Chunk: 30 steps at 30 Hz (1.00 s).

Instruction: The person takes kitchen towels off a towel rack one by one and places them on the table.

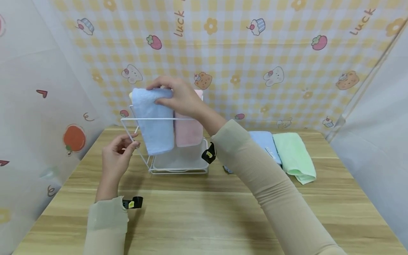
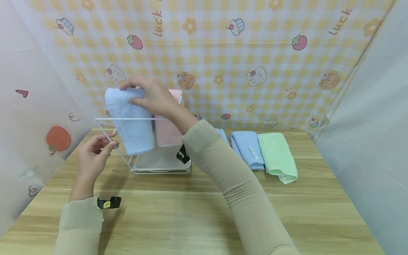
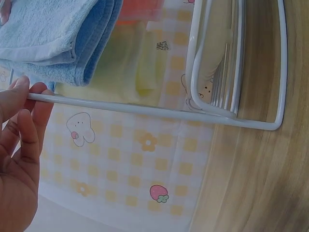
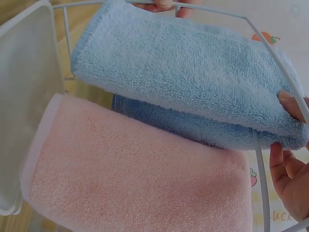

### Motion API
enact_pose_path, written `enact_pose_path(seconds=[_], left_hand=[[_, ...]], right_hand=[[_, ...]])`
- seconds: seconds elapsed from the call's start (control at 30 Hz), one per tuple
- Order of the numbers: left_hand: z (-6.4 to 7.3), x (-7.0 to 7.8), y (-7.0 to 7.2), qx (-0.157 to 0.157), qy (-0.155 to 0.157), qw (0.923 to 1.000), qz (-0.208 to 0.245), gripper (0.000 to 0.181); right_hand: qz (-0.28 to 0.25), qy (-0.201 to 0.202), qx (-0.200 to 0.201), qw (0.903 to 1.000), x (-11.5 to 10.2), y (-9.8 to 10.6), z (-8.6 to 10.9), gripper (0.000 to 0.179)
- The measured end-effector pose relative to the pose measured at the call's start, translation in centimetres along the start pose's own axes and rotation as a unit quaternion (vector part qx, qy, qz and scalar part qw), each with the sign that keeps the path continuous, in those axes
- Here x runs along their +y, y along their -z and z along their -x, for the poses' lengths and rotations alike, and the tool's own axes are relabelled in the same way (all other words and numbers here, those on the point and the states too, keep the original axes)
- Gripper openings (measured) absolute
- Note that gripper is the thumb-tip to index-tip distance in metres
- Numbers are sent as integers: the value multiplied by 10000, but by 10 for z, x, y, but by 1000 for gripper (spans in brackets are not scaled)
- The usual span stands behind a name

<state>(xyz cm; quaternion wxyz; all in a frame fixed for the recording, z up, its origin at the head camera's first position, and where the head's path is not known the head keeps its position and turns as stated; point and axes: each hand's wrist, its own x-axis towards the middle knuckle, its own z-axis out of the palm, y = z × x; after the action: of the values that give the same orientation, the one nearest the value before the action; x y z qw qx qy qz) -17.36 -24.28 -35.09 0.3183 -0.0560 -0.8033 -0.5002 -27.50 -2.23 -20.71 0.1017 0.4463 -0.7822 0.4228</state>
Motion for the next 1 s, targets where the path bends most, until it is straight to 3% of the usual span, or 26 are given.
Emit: enact_pose_path(seconds=[0.33, 0.7, 1.0], left_hand=[[0, 2, 0, -61, 96, 9998, -131, 12], [-1, 2, 1, 73, 72, 9999, 42, 18], [-1, 1, 1, 76, 110, 9999, 31, 19]], right_hand=[[-401, 430, 649, 9962, -2, 4, 3, 31], [-697, 74, 990, 9926, -1, 13, 16, 31], [-1236, 23, 1688, 9779, 2, 22, 32, 30]])
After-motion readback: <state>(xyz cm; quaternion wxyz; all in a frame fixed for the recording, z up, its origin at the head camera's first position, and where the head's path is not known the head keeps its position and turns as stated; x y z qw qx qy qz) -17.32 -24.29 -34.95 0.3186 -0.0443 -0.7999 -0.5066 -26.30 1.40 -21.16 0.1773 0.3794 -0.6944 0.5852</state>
